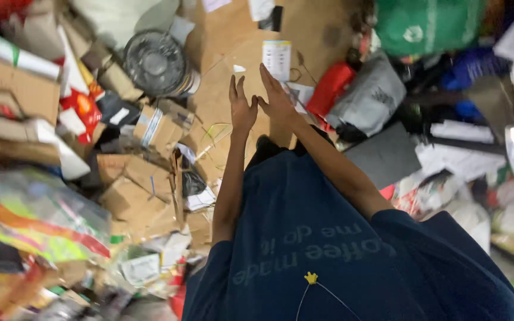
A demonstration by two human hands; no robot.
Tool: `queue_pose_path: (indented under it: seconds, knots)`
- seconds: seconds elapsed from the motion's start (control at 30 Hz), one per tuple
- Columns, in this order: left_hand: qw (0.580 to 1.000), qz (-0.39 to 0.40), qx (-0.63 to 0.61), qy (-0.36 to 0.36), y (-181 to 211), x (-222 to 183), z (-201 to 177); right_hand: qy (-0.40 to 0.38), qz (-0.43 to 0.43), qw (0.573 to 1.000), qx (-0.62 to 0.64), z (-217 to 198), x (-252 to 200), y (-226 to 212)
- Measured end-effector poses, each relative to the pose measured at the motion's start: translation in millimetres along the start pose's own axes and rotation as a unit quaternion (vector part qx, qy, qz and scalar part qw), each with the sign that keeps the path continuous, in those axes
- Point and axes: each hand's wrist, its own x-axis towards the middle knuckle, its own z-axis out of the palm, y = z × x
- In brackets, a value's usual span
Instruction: The person weighs a white sack of recyclables on a digital scale, records the weight in a notebook, and then uses a hand truck to move the sack. They later weigh a black bucket on the scale and record the result.
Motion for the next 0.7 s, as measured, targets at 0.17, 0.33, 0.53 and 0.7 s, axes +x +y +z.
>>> queue_pose_path:
  seconds: [0.17,0.33,0.53,0.7]
  knots:
    - [0.996,-0.070,-0.006,0.060,-48.2,12.1,-31.6,-0.083,-0.113,0.990,0.033,49.4,68.5,-10.0]
    - [0.984,-0.097,-0.001,0.152,-90.0,36.4,-54.3,-0.157,-0.167,0.973,0.037,109.4,149.2,-10.1]
    - [0.949,-0.198,0.031,0.244,-146.8,80.7,-74.3,-0.257,-0.149,0.954,0.031,172.9,266.9,26.1]
    - [0.925,-0.277,0.024,0.260,-180.3,116.8,-96.7,-0.270,-0.203,0.941,0.022,209.9,359.6,65.5]
